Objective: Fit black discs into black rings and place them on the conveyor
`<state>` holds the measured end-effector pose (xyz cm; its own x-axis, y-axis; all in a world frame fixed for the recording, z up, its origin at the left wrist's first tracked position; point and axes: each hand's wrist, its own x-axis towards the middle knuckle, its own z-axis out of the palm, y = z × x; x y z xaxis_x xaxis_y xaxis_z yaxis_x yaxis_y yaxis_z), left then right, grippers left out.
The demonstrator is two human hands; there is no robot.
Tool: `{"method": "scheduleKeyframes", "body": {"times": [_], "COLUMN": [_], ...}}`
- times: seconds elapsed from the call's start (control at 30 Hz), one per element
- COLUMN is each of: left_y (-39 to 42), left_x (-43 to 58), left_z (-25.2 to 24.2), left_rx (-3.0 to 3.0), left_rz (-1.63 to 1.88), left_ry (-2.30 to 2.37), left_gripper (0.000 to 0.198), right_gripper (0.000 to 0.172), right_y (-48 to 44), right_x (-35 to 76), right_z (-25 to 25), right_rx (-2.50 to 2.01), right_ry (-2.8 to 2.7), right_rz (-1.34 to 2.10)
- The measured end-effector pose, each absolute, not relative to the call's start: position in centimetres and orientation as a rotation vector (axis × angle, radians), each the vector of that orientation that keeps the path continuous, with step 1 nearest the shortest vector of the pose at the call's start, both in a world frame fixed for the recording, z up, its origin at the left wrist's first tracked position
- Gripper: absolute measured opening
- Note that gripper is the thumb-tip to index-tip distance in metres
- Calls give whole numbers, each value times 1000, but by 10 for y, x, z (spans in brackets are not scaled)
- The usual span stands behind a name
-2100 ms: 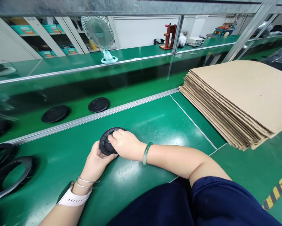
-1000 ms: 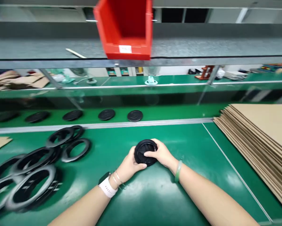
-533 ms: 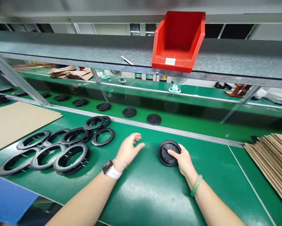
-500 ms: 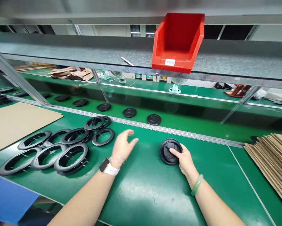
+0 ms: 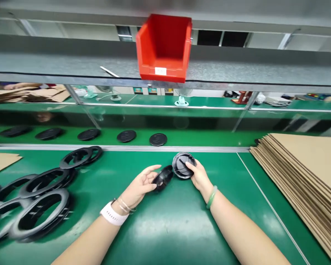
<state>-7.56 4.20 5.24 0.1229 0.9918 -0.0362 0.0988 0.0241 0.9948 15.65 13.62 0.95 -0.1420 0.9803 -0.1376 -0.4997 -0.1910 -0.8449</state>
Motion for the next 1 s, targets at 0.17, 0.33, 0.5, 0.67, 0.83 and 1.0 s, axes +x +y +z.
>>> {"method": "scheduleKeyframes", "body": {"times": [0.17,0.33,0.5,0.67,0.83,1.0], "left_y": [45,55,59,61,56,56], "left_x": [-78,-84,-89,-93,-88,-84], "left_z": [45,38,31,25,33,32], "left_rx": [691,506,456,457,547,611], "left_rz": [1027,1000,977,953,928,926], "left_ry": [795,752,755,755,759,881], "left_gripper": [47,38,39,35,56,62], "right_gripper": [48,43,33,24,21,24], "right_y": [141,145,150,152,155,157], "right_x": [160,164,167,169,170,170], "right_z": [12,8,2,2,3,-6], "right_rx": [-808,-765,-707,-653,-632,-673], "right_ry": [-718,-683,-650,-597,-569,-616], "right_rz": [1671,1735,1792,1850,1877,1840]}}
